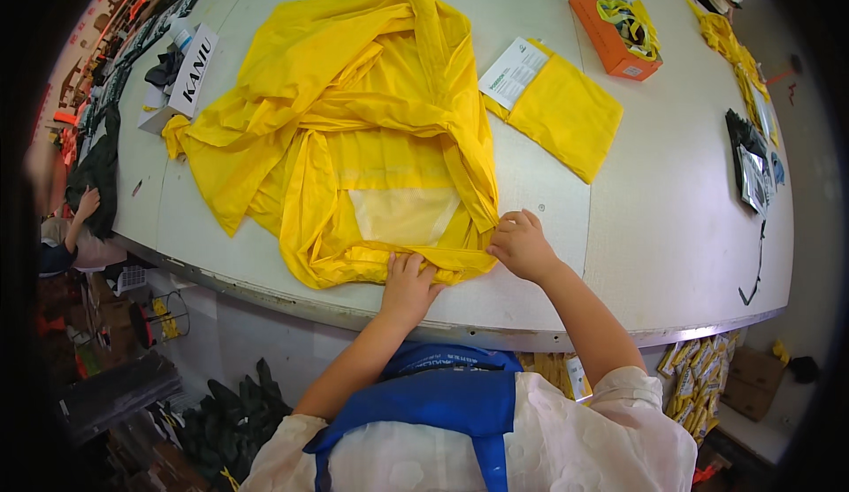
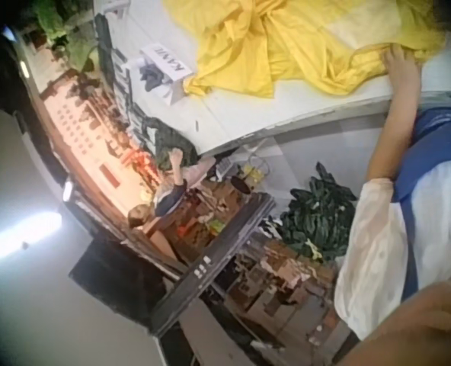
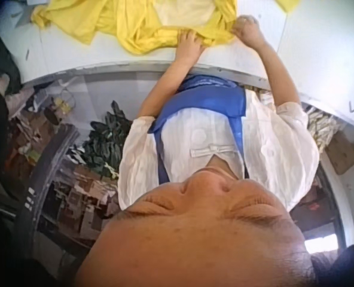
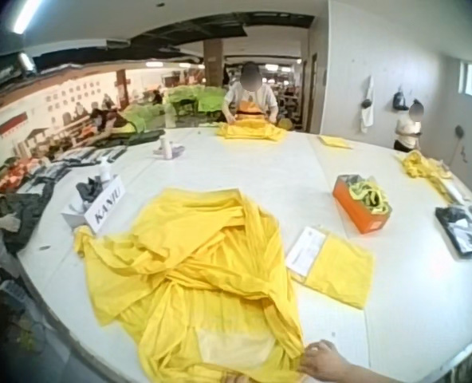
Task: The person folds a yellow raincoat on a white table, then places it into a yellow plastic bag. The person repeats this process with another yellow raincoat, folding it and placing it into a bag. The person then picks up a pile of yellow raincoats and begins to fold them.
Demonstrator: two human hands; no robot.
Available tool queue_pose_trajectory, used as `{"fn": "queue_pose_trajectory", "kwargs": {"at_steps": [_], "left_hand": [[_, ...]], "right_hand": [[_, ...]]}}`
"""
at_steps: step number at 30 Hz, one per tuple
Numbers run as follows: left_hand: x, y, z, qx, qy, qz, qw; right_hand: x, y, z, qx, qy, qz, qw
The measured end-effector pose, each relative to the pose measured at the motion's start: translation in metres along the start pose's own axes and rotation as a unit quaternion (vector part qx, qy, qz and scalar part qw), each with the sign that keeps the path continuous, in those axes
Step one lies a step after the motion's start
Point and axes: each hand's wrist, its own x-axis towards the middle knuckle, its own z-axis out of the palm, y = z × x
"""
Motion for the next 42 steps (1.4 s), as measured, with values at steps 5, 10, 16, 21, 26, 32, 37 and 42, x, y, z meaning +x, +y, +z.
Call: {"fn": "queue_pose_trajectory", "kwargs": {"at_steps": [5, 10, 16, 21, 26, 32, 37, 42], "left_hand": [[0.004, -0.007, 0.016, 0.005, -0.004, 0.01, 1.0], [-0.002, -0.007, 0.025, 0.047, 0.03, 0.019, 0.998], [0.01, 0.001, -0.003, -0.154, -0.031, -0.074, 0.985], [0.006, -0.012, 0.0, -0.25, -0.046, -0.082, 0.964], [-0.002, -0.014, 0.006, -0.229, -0.035, -0.075, 0.97], [-0.008, 0.007, -0.021, -0.12, 0.041, -0.08, 0.989], [-0.02, -0.04, -0.064, 0.018, 0.152, -0.118, 0.981], [-0.049, -0.056, -0.1, 0.031, 0.147, -0.113, 0.982]], "right_hand": [[-0.004, -0.057, 0.005, -0.08, 0.124, -0.078, 0.986], [0.001, -0.035, 0.03, 0.045, 0.001, -0.025, 0.999], [-0.003, -0.049, 0.025, 0.298, -0.009, 0.038, 0.954], [-0.007, -0.063, 0.024, 0.301, 0.014, -0.012, 0.954], [-0.013, -0.079, 0.008, 0.115, 0.039, -0.063, 0.991], [-0.011, -0.087, 0.015, -0.047, 0.138, -0.146, 0.979], [-0.027, -0.059, 0.012, -0.059, 0.179, -0.079, 0.979], [-0.051, -0.027, -0.002, -0.115, 0.12, 0.006, 0.986]]}}
